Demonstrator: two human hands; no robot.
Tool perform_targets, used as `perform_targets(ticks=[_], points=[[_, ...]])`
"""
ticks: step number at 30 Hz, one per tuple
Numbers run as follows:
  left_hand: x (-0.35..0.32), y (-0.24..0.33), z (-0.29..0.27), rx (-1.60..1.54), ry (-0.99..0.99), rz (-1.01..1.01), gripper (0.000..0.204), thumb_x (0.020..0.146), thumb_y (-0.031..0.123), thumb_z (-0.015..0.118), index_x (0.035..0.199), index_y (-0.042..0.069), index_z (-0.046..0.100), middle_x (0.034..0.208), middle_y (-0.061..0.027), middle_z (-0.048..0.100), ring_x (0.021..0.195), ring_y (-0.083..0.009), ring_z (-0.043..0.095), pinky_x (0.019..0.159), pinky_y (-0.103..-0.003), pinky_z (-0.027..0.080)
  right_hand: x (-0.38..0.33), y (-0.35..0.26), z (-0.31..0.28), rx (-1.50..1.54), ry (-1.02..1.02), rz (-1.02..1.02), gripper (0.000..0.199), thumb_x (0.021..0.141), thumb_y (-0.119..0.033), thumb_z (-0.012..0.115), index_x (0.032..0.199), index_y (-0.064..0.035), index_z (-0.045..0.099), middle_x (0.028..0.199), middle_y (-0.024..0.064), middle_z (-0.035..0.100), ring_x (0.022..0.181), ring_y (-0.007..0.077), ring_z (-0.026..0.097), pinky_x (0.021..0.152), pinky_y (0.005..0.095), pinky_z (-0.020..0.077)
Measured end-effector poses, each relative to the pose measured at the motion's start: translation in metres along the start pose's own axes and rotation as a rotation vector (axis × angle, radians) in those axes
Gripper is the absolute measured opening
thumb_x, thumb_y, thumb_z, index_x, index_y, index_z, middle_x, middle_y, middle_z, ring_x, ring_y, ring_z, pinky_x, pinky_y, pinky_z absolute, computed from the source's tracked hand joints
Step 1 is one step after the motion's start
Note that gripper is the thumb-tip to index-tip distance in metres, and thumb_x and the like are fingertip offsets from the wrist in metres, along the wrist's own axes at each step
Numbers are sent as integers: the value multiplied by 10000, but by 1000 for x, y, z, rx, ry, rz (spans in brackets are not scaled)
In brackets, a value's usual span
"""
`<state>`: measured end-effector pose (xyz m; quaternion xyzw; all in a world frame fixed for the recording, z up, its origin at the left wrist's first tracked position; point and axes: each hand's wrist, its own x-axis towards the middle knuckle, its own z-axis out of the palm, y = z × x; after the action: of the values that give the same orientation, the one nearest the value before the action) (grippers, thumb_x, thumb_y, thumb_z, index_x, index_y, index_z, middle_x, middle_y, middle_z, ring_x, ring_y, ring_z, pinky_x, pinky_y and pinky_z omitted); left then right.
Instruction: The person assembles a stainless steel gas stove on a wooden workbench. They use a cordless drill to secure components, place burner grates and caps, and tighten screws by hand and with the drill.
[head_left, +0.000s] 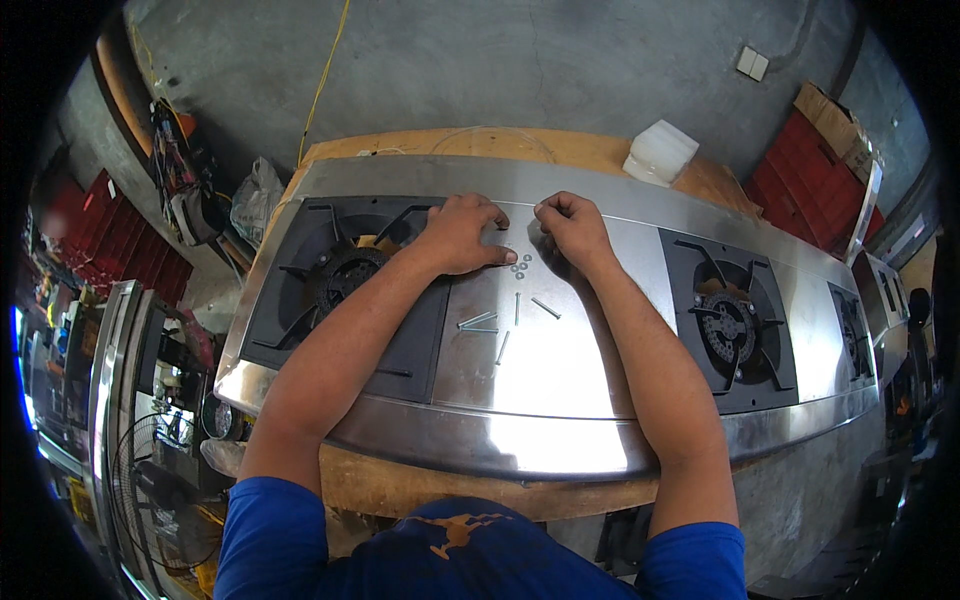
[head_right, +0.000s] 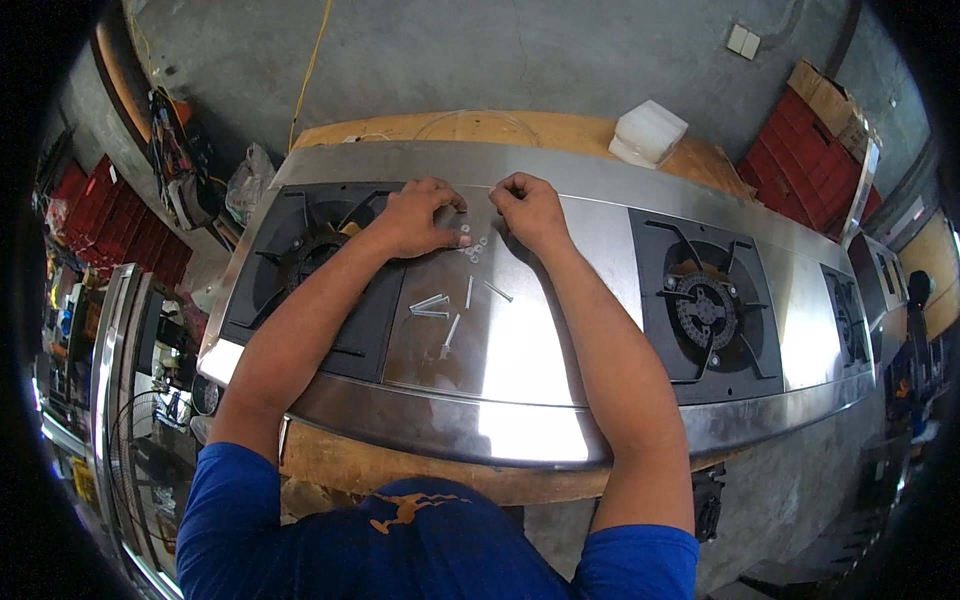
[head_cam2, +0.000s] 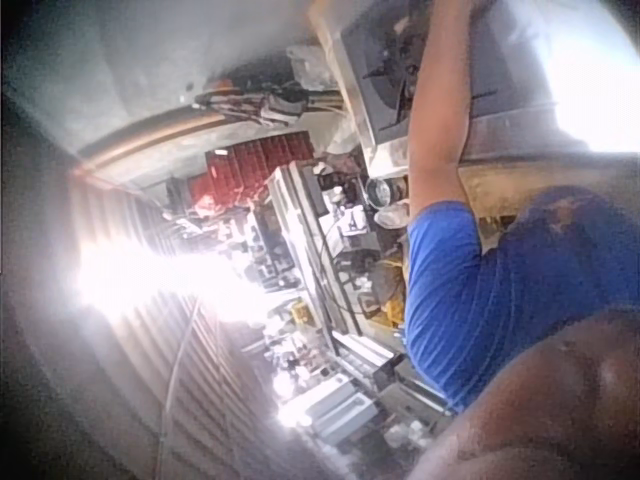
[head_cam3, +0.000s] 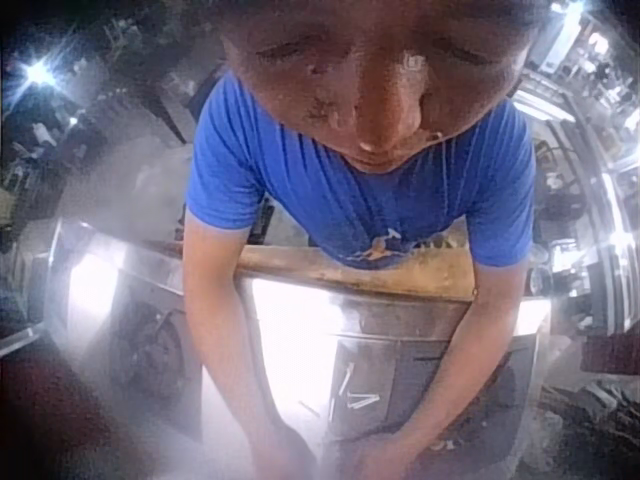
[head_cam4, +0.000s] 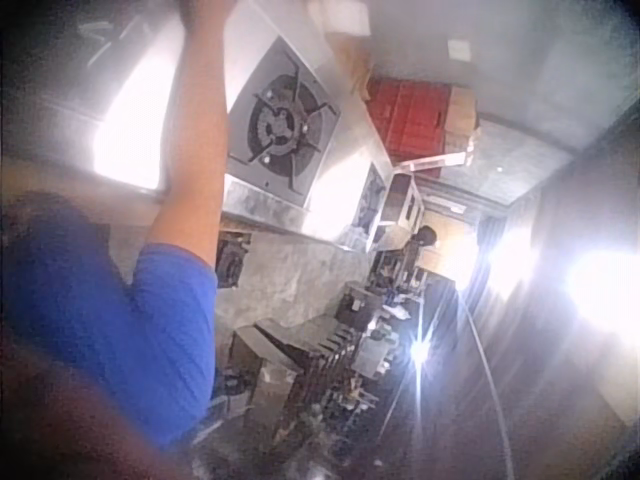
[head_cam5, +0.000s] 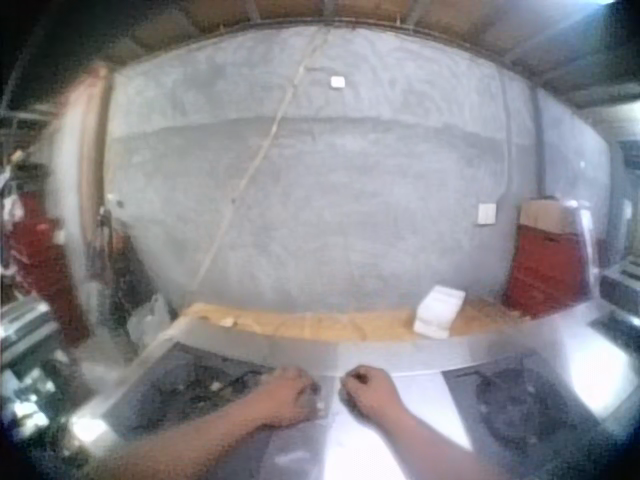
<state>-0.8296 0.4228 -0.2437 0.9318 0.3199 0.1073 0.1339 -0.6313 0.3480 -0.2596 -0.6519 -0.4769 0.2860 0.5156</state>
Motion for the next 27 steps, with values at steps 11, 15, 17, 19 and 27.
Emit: perform_targets(ticks=[11,15,17,19,27], points=[[2,-2,3,-48,40,-12,507,841,515,695,1173,131,671,1282,-122,561,1263,-330,452,1045,-505,313,-1,-3,1,1,-4,6,219,881,-193,680,897,25,666,767,78,666,642,127,588,594,284,480],[-4,7,6,-6,48,16,564,829,538,695,1202,116,660,1283,-138,556,1260,-334,451,1042,-509,315,1,1,0,-44,-2,-35,223,876,-196,678,897,26,668,770,79,671,678,134,600,640,289,491],[-5,13,8,25,44,17,589,820,546,700,1220,115,652,1292,-143,549,1262,-334,450,1042,-511,315,3,3,1,-70,8,-60,227,872,-199,679,901,26,671,776,82,676,694,140,605,663,293,494],[-6,16,8,42,42,1,611,812,555,703,1233,115,643,1302,-146,541,1267,-336,448,1045,-514,314,3,4,1,-74,23,-44,232,867,-202,680,904,27,675,782,86,681,707,146,609,682,299,497],[-1,13,7,-52,46,-22,630,825,585,674,1232,105,640,1282,-156,563,1271,-344,456,1038,-528,326,4,6,-1,-77,19,-39,238,868,-202,679,916,31,681,810,103,695,709,161,617,690,301,499]])
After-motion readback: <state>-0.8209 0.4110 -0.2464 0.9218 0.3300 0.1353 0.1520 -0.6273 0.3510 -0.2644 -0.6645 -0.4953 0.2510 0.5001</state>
